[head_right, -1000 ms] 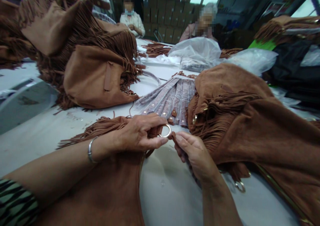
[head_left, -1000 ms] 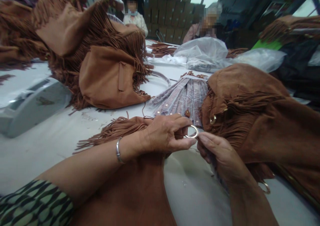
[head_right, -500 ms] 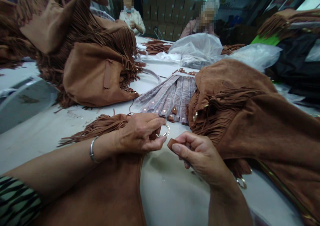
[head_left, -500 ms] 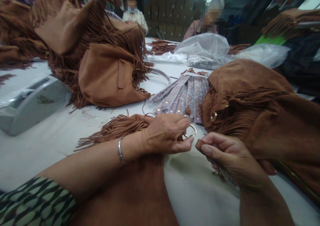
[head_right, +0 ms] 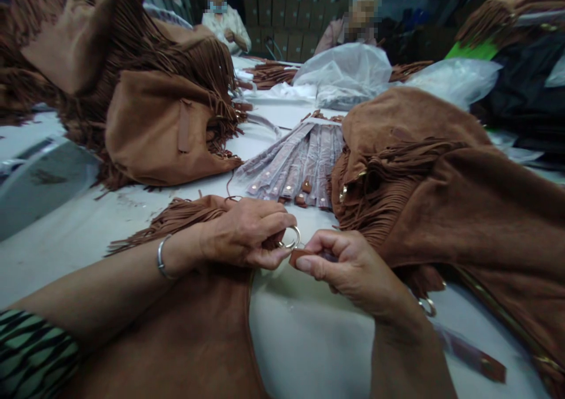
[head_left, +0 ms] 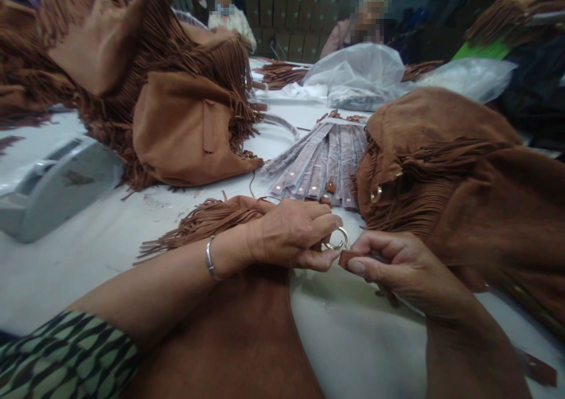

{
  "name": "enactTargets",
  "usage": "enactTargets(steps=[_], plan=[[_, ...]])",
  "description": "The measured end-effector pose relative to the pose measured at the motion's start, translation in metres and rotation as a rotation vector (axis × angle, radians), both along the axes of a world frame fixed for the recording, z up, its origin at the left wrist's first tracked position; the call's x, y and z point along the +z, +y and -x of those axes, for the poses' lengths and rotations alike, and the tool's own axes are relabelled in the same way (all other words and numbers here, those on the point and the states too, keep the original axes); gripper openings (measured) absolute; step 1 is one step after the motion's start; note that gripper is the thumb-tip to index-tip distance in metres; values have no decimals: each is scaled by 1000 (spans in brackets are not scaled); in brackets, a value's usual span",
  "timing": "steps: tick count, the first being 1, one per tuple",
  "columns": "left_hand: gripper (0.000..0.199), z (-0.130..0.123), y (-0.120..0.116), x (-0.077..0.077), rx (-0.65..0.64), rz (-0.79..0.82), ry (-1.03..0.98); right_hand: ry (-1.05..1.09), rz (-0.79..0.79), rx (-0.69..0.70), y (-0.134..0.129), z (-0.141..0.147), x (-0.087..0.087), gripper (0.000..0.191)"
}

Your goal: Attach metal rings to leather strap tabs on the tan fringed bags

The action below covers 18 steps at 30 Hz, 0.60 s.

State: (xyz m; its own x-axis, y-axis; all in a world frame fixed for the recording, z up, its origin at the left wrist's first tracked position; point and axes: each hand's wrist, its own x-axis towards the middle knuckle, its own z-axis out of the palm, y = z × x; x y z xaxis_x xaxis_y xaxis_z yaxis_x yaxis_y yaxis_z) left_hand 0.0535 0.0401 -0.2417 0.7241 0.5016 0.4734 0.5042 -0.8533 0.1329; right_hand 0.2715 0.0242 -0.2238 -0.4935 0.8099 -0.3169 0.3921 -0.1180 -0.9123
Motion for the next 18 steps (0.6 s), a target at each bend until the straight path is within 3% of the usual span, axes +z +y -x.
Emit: enactTargets(steps=[11,18], plan=[[26,1,3,-5,-31,-13,-9,138,116,-100,1,6,-7,36],[24,1,4,-4,-41,-8,-54,219,57,-168,0,13,-6,35]])
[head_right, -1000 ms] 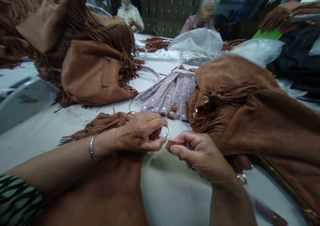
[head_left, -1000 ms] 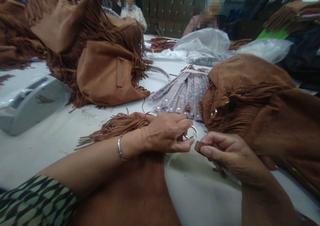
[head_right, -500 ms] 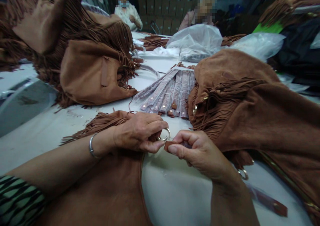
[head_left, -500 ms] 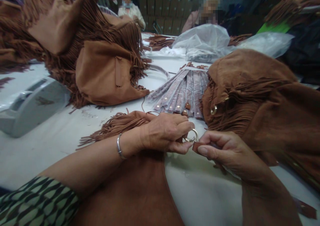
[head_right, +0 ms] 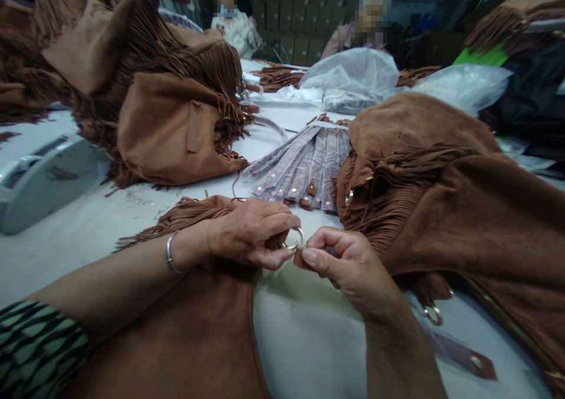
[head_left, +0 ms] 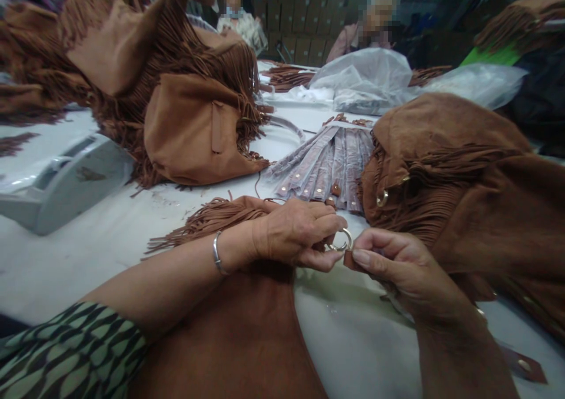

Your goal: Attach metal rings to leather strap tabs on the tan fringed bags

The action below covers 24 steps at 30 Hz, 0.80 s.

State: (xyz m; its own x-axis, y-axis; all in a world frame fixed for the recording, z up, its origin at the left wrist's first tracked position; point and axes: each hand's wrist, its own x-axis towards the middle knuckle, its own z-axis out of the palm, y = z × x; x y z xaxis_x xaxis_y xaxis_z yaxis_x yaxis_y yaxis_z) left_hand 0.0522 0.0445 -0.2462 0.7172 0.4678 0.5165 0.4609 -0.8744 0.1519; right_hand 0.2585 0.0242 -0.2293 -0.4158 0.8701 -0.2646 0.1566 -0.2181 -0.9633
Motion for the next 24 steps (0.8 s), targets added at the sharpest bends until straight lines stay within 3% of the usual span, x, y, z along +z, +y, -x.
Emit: enactTargets(steps=[5,7,17,24], plan=[[23,-5,-3,2,189,-39,68,32,10,-152,1,8,2,37],[21,-6,-4,2,208,-33,97,4,-9,-188,0,10,2,37],[24,-5,-4,0,17,36,143,10,-11,-135,1,4,-1,36],[28,-5,-9,4,-136,175,153,94,144,83,9,-5,-8,34]])
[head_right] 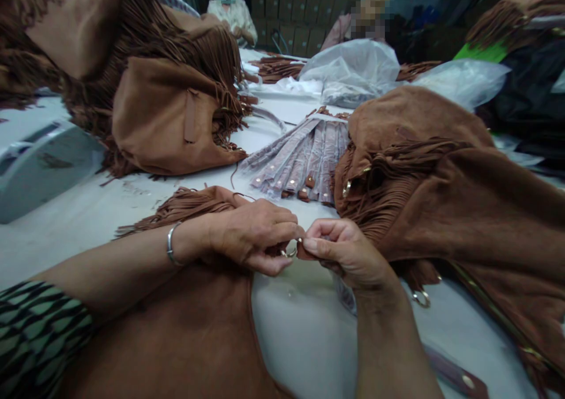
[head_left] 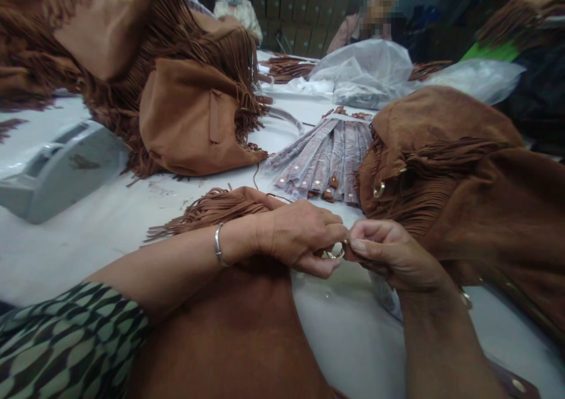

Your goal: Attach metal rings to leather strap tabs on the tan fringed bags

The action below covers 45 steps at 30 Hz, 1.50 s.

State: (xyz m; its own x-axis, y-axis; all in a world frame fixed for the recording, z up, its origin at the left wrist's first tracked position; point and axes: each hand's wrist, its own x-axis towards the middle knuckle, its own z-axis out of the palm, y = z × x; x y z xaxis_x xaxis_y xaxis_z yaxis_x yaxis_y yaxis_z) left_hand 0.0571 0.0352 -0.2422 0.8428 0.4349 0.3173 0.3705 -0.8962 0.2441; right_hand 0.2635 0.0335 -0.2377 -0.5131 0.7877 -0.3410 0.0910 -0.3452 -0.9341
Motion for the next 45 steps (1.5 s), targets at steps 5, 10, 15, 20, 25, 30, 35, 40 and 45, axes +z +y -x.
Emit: enactTargets(steps=[5,10,15,20,25,30,35,40,45], plan=[[44,-5,-3,6,244,-30,103,5,-15,-79,2,0,2,36],[34,-6,-5,11,329,77,72,-85,-68,-212,-1,2,6,39],[24,-4,-3,8,281,135,-46,-63,-69,-253,-3,2,5,39],[18,-3,-1,3,142,154,-98,47,11,-123,3,-1,-3,34],[20,-2,-3,4,5,233,-49,128,57,11,8,-3,-10,33],[30,-4,-6,10,26,220,20,113,42,84,10,-5,-14,33],[38,-3,-5,12,111,208,56,81,41,2,8,-4,-11,35],[11,-2,-3,8,55,252,46,65,28,-58,5,1,-7,36],[11,-5,-4,7,29,380,25,183,-57,-73,6,5,-15,37]])
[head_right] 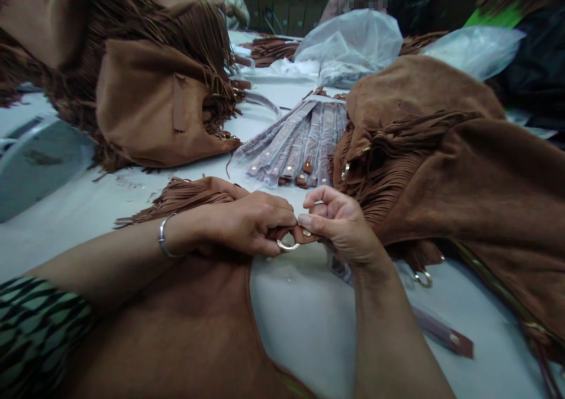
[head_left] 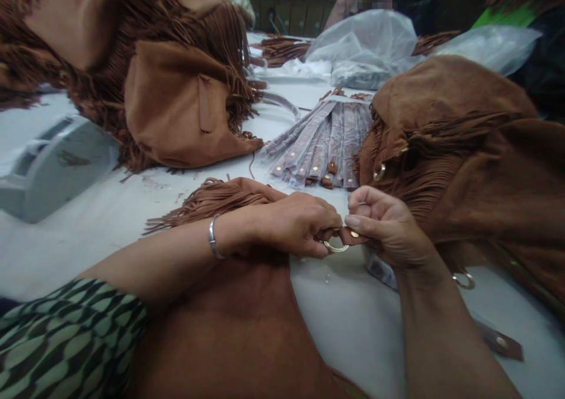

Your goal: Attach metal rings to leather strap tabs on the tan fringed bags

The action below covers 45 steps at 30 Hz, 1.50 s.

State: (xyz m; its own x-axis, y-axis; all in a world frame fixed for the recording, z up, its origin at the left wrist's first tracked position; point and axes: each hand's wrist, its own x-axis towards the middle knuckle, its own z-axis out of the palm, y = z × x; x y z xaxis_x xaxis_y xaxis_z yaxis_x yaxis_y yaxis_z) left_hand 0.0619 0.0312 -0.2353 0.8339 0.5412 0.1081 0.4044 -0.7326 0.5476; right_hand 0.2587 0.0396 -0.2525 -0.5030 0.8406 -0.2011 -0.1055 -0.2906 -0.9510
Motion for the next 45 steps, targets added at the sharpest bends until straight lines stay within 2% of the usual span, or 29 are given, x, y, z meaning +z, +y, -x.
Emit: enactTargets(steps=[5,9,11,14,17,19,23,26,28,31,33,37,40,42,45], plan=[[14,-1,-2,-1,-9,18,-26,32,-33,23,0,3,-9,35],[40,1,0,-1,13,-68,-59,19,-92,-9,2,6,-12,31],[45,2,1,1,48,-128,-31,9,-119,-94,4,5,-12,31],[42,3,5,3,158,-201,-24,62,-136,-283,8,0,-10,33],[33,5,15,-1,290,-184,-49,99,-187,-370,12,-7,-9,33],[28,6,25,-6,347,-106,-54,-25,-256,-334,16,-12,-11,33],[33,0,35,-13,392,26,5,-423,-531,-216,21,-19,-22,31],[39,-13,30,-13,360,-23,103,-514,-648,-218,21,-17,-30,35],[39,-22,29,-17,381,-69,194,-582,-702,-246,20,-13,-33,35],[35,-33,36,-30,389,-124,310,-706,-758,-314,20,-9,-34,26],[33,-39,44,-42,374,-160,358,-773,-790,-352,17,-8,-28,27],[36,-42,49,-58,424,-244,374,-812,-834,-347,-14,-22,1,30],[35,-39,43,-61,468,-362,307,-834,-862,-331,-60,-59,22,19],[33,-38,38,-58,504,-463,229,-987,-824,-405,-97,-93,25,12],[31,-43,28,-47,513,-576,106,-1249,-754,-336,-146,-143,7,28]])
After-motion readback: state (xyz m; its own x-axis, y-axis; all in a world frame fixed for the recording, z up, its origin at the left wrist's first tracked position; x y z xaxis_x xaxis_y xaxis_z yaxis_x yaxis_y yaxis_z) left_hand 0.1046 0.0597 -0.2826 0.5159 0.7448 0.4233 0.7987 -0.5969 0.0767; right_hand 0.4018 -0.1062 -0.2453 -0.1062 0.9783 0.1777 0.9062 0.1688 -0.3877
